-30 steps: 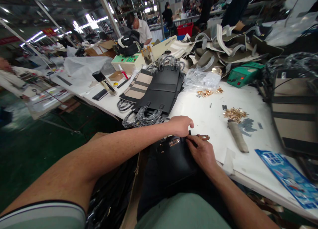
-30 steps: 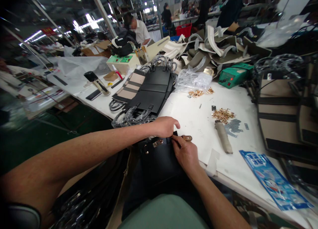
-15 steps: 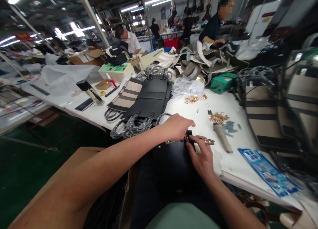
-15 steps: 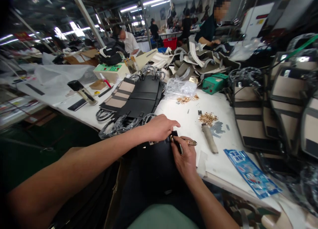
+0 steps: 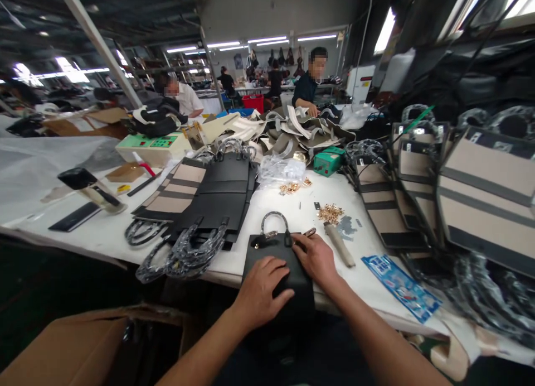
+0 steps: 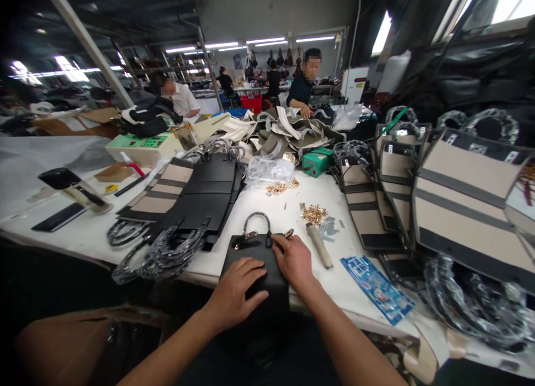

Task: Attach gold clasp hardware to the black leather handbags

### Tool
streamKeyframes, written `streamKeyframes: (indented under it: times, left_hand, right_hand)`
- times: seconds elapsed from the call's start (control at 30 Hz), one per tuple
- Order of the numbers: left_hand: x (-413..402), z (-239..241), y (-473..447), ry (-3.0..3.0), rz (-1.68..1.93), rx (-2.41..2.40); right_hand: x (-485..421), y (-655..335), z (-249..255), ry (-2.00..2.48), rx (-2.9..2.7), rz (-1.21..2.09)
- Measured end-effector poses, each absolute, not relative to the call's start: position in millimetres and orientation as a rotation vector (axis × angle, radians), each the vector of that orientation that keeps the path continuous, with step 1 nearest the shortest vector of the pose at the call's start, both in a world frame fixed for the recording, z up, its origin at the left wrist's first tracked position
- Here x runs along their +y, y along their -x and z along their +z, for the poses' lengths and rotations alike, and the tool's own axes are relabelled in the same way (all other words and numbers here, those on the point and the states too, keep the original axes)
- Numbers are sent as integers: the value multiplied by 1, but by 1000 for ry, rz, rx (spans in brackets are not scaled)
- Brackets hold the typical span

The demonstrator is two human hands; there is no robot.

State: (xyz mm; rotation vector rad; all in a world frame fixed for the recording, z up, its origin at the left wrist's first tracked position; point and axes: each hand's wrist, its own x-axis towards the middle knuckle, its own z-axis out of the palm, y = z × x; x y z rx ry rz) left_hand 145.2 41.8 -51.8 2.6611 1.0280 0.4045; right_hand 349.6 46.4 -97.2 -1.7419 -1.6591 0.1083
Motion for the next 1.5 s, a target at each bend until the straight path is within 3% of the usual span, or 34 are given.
streamKeyframes:
  times: [0.17, 0.3, 0.43, 0.7, 0.77, 0.87, 0.97, 1.03, 1.5]
  left_hand:
    - [35, -77, -136, -2619, 334, 1063]
    - [43, -76, -140, -2585, 333, 1066]
    - [43, -75, -137, -2542, 364, 1059]
    - [52, -85, -155, -2221, 770, 1077]
    - [56, -87, -161, -2112, 857, 1099]
    - [62, -88, -162, -1866, 935, 1099]
    - [67, -89, -152, -1640, 970, 972]
    - [69, -90, -144, -1572, 961, 901]
    - [71, -96, -149, -1091, 1027, 886]
  right_hand:
    - [44, -395, -83, 1566, -1499, 270]
    - [63, -451, -85, 1963, -1333, 10]
    - [79, -479, -95, 2074, -1425, 50]
    - [76, -464, -70, 2131, -1406, 69]
    - [68, -442, -53, 2027, -1282, 185]
    - [55, -388, -40, 1721, -1182, 670]
    - [44, -335, -49, 1485, -1172, 1186]
    - [41, -314, -59, 1411, -1102, 1356]
    - [36, -317, -86, 1255, -886, 1371]
